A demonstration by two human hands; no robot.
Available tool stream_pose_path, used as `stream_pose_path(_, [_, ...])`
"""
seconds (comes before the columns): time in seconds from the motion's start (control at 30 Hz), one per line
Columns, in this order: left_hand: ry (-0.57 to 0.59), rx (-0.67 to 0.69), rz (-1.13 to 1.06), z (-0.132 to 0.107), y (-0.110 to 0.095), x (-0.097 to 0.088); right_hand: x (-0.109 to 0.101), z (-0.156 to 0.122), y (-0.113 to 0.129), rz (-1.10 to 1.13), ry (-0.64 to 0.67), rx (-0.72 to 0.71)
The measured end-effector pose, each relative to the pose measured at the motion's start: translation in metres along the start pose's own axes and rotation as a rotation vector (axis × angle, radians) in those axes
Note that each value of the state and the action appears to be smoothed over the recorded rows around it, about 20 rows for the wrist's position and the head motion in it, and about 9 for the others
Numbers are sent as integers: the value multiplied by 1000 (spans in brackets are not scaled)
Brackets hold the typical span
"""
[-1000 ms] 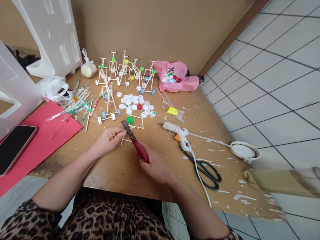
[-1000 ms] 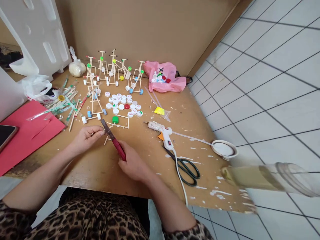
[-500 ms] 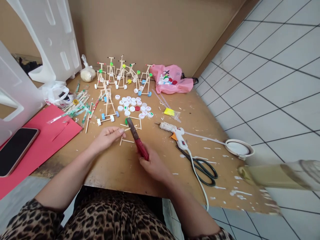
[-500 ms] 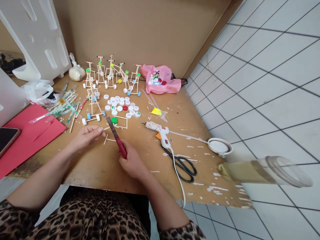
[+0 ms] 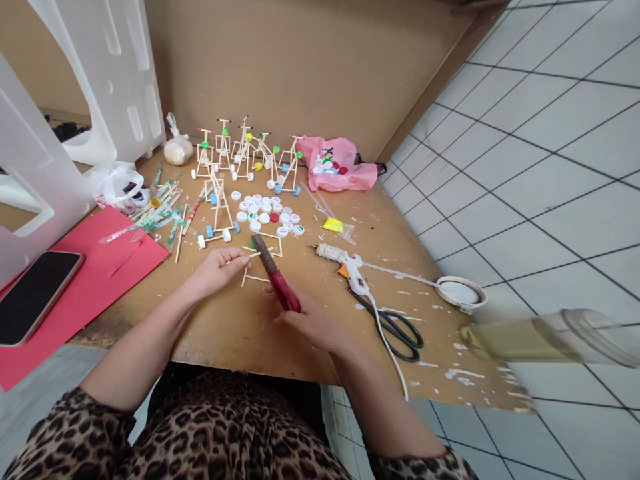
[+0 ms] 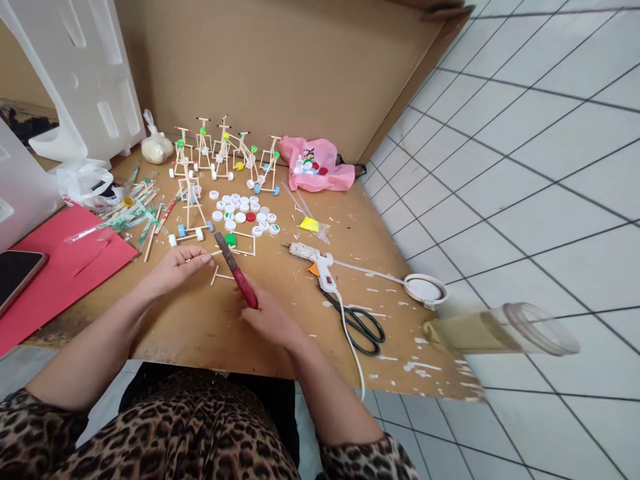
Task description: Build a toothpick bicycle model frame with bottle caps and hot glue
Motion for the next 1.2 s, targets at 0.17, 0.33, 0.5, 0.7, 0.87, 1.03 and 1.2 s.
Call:
stream_pose_path(0.17, [0, -1, 43, 1, 5, -2, 0, 0, -1, 20, 1, 30])
stream_pose_path(0.33, [0, -4, 78, 1, 9, -3, 3, 4, -6, 40, 18, 73])
stream_pose_path(0.5, [-9, -7, 81, 1, 10, -3, 1, 4, 1, -33, -13, 17])
stream_pose_path(0.7, [-8, 5, 70, 0, 7, 0, 0, 3, 3, -68, -9, -21])
stream_pose_path(0.87, [-2, -4, 29, 0, 5, 4, 2, 4, -4, -42, -24, -39])
stream_pose_path(1.03, [-4, -72, -70, 0, 8, 7, 2, 5, -4, -63, -98, -65])
stream_pose_path(1.2, [55, -117, -222, -1, 10, 15, 5, 4, -6, -35, -97, -60])
Point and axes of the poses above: each hand's wrist, its own z-axis towards the middle knuckle, its own x-axis out of the palm, y = z × x, the point moved 9 cm from there along z, towards the middle knuckle, and after that the axes turned 5 degrees about x, right-handed, at the moved point
